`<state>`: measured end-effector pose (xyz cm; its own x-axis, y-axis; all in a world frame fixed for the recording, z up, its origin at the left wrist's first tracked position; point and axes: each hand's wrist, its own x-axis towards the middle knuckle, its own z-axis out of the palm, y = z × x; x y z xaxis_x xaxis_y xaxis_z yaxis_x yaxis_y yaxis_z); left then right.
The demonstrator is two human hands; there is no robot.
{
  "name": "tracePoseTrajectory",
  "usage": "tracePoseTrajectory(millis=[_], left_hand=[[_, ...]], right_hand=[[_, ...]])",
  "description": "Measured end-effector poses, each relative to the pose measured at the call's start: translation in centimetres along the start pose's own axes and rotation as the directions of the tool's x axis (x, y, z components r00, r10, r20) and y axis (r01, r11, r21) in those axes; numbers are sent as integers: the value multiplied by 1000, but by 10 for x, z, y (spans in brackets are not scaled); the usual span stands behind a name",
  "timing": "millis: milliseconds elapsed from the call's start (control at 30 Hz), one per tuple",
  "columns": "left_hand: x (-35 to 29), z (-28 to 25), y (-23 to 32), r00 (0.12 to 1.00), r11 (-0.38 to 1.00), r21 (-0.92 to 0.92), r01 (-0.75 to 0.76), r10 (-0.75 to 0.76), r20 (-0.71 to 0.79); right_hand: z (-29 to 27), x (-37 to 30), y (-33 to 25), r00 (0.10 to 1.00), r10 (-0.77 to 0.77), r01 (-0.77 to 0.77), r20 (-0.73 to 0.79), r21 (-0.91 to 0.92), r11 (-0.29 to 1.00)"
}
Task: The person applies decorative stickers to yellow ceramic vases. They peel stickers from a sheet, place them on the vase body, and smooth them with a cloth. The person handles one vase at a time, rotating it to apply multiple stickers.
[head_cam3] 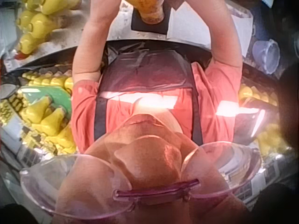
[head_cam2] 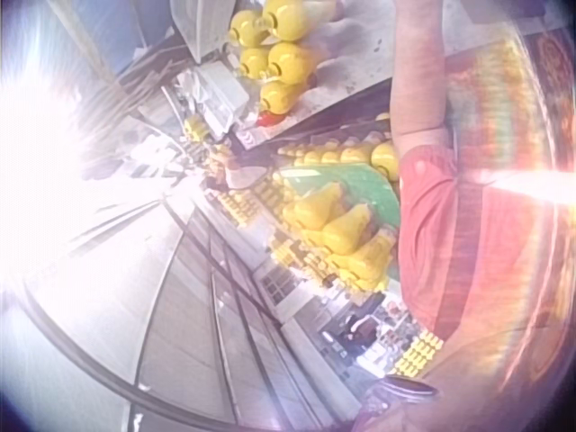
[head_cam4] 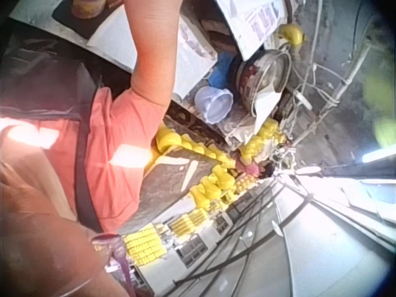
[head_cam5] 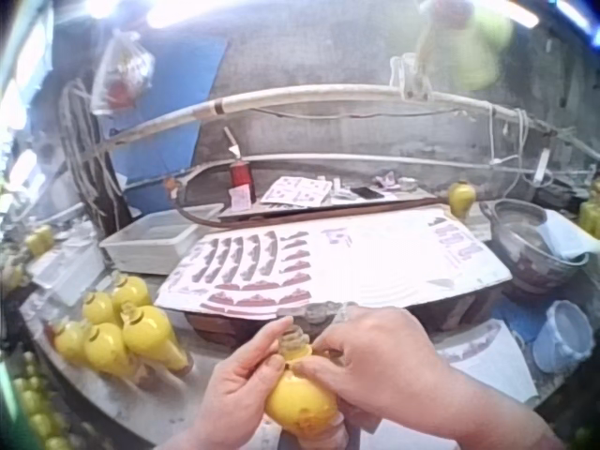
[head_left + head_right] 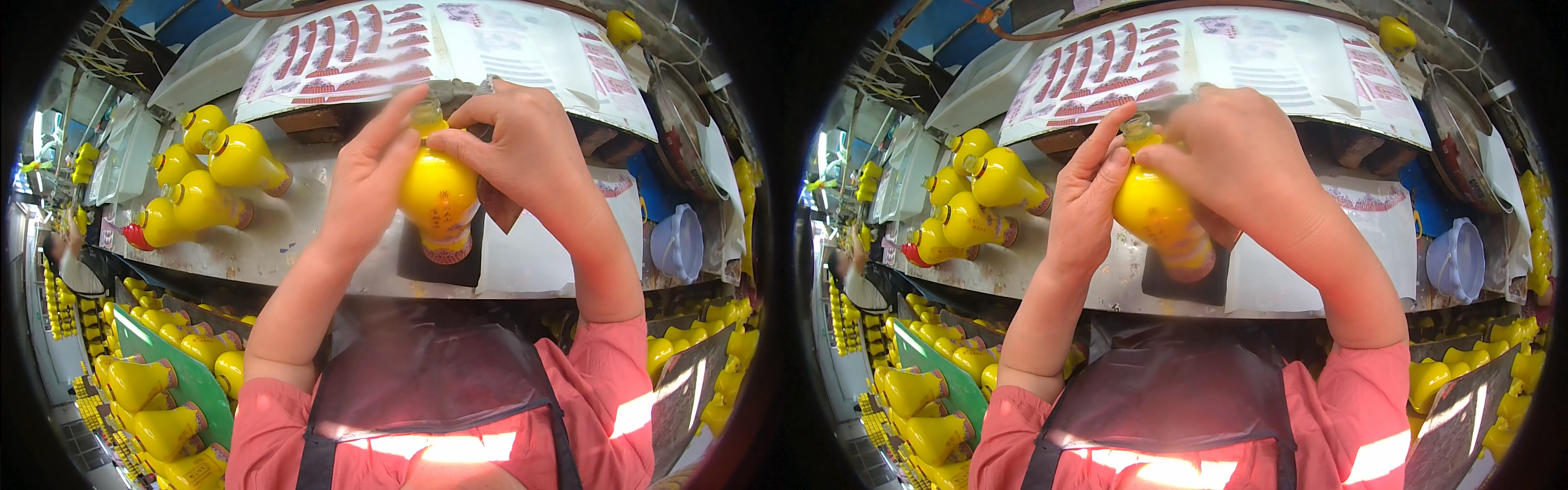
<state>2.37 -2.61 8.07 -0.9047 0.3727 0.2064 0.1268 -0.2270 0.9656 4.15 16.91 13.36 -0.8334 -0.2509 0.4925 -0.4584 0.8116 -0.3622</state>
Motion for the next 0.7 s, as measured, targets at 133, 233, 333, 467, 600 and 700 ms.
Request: tracePoseTrajectory(millis=[133, 233, 333, 467, 600, 700], left_hand=[[3, -4, -1, 1000, 999, -25, 32, -31, 3], [5, -3, -4, 1000, 1000, 7, 0, 0, -7], [4, -2, -3, 1000, 1000, -13, 5, -5, 1], [3, -3, 1, 999, 999, 0, 32, -32, 12], [7, -2, 8, 997, 995, -66, 72, -73, -10], [11, -5, 15, 1000, 999, 45, -6, 6, 5]], right_hand=[[0, 4, 5, 997, 59, -60, 42, 33, 998], [-3, 3, 5, 982, 157, -174, 100, 192, 966], [-1, -1, 3, 981, 176, -189, 80, 210, 959], [4, 0, 6, 987, 156, -161, 46, 186, 969], [3, -2, 10, 950, 284, -311, 127, 385, 869], [6, -16, 2, 958, 271, -190, -96, 494, 848]])
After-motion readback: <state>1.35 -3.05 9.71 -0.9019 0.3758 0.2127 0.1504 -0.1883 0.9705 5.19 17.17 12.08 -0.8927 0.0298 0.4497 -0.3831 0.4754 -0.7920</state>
